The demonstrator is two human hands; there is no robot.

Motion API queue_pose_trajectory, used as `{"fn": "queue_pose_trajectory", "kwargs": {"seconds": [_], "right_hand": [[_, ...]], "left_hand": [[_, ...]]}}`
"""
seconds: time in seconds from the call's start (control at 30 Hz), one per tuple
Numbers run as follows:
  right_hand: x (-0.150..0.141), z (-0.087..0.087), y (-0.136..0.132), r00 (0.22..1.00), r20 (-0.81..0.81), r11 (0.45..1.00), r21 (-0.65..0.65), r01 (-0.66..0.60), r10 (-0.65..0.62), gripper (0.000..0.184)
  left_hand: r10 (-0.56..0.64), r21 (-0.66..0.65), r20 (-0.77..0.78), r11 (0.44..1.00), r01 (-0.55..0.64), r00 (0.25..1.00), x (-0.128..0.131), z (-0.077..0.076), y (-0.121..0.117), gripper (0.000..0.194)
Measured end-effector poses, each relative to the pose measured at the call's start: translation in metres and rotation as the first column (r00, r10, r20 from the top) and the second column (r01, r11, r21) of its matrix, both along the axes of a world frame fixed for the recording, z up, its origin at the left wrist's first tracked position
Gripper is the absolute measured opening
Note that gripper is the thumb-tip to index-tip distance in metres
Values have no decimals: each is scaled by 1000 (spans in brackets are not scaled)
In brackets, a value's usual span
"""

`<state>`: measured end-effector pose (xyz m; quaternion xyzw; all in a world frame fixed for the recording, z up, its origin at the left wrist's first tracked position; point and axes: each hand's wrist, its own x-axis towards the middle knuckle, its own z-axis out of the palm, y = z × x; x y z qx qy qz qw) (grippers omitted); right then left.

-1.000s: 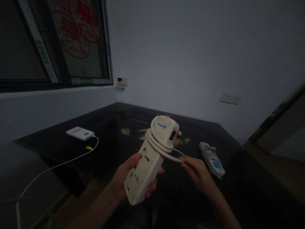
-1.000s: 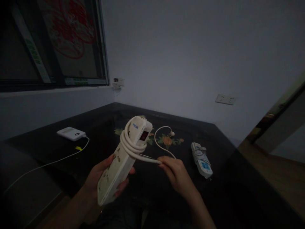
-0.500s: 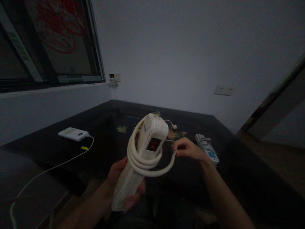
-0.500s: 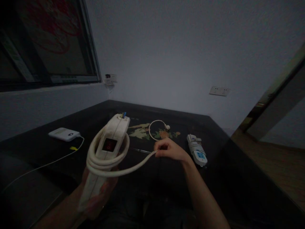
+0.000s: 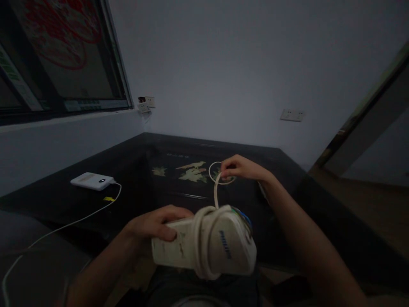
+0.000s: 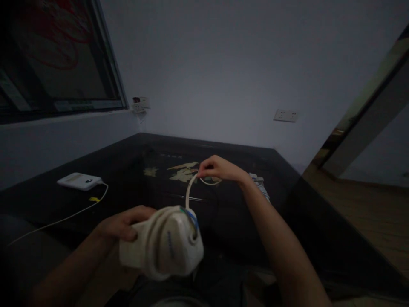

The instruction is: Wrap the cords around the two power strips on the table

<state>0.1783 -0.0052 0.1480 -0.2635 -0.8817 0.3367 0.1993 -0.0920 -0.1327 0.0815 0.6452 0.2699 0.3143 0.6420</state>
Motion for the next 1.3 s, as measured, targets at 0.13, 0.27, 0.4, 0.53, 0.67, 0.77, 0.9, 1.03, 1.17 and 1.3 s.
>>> {"fn": "queue_pose_trajectory", "kwargs": {"seconds": [0.13,0.27,0.4,0.53,0.67,0.77,0.9,1.03,1.17,1.3], "right_hand": [[-6,31,1,980,75,956,247,160,-183,25],[-10,40,-13,913,37,842,405,357,-405,26],[-14,35,-34,864,-49,750,474,462,-501,27],[-20,31,-56,832,-173,657,538,528,-527,23],[-27,25,-78,802,-280,602,543,586,-528,22],[-32,14,-91,801,-298,592,550,589,-519,21],[-31,-5,-102,781,-331,587,521,619,-530,16],[-26,-23,-111,750,-366,608,441,661,-551,15],[-26,-41,-119,744,-331,660,344,668,-580,15],[-30,-57,-125,769,-188,732,235,640,-611,19]], "left_hand": [[89,384,-496,915,126,864,2,26,4,38],[306,568,-574,817,100,760,7,16,8,42],[383,627,-627,765,147,678,12,6,9,42],[527,696,-646,704,142,552,16,5,11,44],[662,763,-607,641,88,439,16,1,19,46],[716,792,-571,610,36,402,14,-3,27,46],[742,805,-524,591,-40,418,10,-8,33,46],[758,817,-462,565,-110,461,5,-14,33,47],[770,819,-416,549,-168,485,1,-22,34,46],[782,816,-372,533,-226,500,-1,-25,37,46]]}}
